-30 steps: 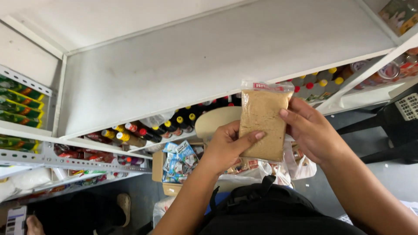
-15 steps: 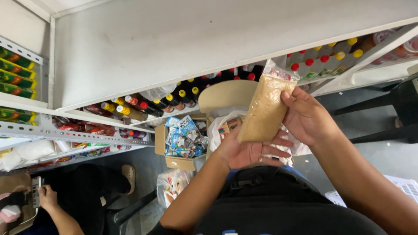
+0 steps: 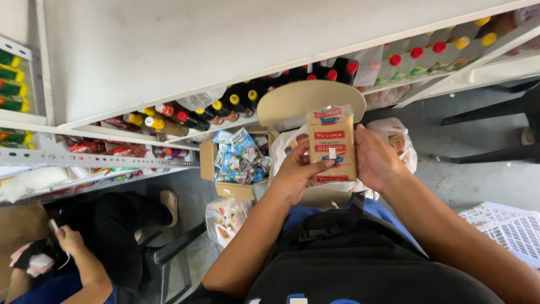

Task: Taking small packets of refined sugar from a shelf and packing them into plastic grocery bags.

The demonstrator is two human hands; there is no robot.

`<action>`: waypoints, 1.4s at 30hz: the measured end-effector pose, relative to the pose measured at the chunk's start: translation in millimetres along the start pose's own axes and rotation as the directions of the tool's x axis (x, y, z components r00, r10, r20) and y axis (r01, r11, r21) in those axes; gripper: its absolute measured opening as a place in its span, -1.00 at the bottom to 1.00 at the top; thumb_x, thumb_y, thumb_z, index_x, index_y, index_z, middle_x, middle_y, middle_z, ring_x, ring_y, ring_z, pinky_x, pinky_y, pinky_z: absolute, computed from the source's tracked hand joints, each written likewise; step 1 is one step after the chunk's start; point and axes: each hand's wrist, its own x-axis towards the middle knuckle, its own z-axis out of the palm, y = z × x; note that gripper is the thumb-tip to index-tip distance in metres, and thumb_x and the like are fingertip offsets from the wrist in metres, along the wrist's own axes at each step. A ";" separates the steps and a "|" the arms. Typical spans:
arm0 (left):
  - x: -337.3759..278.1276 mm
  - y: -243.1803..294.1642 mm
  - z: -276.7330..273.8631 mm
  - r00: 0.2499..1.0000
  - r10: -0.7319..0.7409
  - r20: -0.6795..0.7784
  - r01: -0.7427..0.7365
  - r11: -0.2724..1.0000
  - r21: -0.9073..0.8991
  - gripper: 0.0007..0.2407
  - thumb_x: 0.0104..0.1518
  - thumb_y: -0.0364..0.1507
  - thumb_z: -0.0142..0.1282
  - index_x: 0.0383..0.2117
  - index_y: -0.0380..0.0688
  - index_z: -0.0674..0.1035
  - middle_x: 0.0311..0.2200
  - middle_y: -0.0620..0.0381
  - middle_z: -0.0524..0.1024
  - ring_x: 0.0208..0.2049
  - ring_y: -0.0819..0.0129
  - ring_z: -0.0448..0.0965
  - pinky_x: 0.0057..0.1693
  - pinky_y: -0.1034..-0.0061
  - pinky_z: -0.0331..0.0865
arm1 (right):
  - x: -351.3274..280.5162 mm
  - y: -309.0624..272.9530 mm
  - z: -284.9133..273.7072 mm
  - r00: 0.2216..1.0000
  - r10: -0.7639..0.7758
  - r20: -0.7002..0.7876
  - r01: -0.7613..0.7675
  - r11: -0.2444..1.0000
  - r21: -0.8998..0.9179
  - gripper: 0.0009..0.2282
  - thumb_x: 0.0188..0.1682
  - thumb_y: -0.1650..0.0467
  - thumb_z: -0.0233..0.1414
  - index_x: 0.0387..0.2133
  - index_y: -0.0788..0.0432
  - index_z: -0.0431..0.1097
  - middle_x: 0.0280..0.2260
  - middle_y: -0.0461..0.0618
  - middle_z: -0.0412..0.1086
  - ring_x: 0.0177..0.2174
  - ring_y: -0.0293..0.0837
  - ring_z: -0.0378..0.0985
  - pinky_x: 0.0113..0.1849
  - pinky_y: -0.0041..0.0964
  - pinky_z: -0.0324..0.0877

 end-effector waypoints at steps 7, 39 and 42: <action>13.0 -55.4 -44.1 0.940 -0.185 -0.286 0.219 0.971 0.094 -0.51 0.01 -0.50 0.34 0.11 -0.05 0.42 -0.17 0.01 0.60 -0.21 0.20 0.67 -0.15 0.23 0.58 | 49.5 71.2 -41.1 0.978 0.182 -0.100 -0.196 0.968 -0.155 -0.69 0.04 0.41 -0.10 0.03 0.28 0.32 -0.08 0.16 0.49 -0.17 0.04 0.61 -0.13 0.02 0.55; 173.6 -170.5 -191.5 0.752 -0.448 -0.484 0.595 0.777 0.204 -0.46 0.05 -0.37 0.22 0.21 0.20 0.30 0.08 0.33 0.40 0.17 0.24 0.36 0.11 -0.01 0.31 | 263.4 218.7 -182.8 0.913 -0.255 -0.320 -0.193 0.420 -0.887 -0.53 -0.21 0.55 0.12 0.05 0.17 0.31 0.02 0.22 0.39 0.04 0.23 0.39 0.04 -0.01 0.30; 189.3 -251.4 -266.6 0.846 -0.286 -0.451 0.432 0.862 0.263 -0.73 0.06 -0.35 0.10 -0.12 -0.09 0.49 -0.13 0.10 0.46 -0.05 0.15 0.38 -0.07 -0.05 0.24 | 277.6 246.6 -212.2 0.899 -0.424 -0.108 -0.026 0.195 -0.980 -0.56 -0.16 0.62 -0.01 0.05 0.19 0.38 0.05 0.24 0.40 0.10 0.25 0.38 0.10 -0.01 0.30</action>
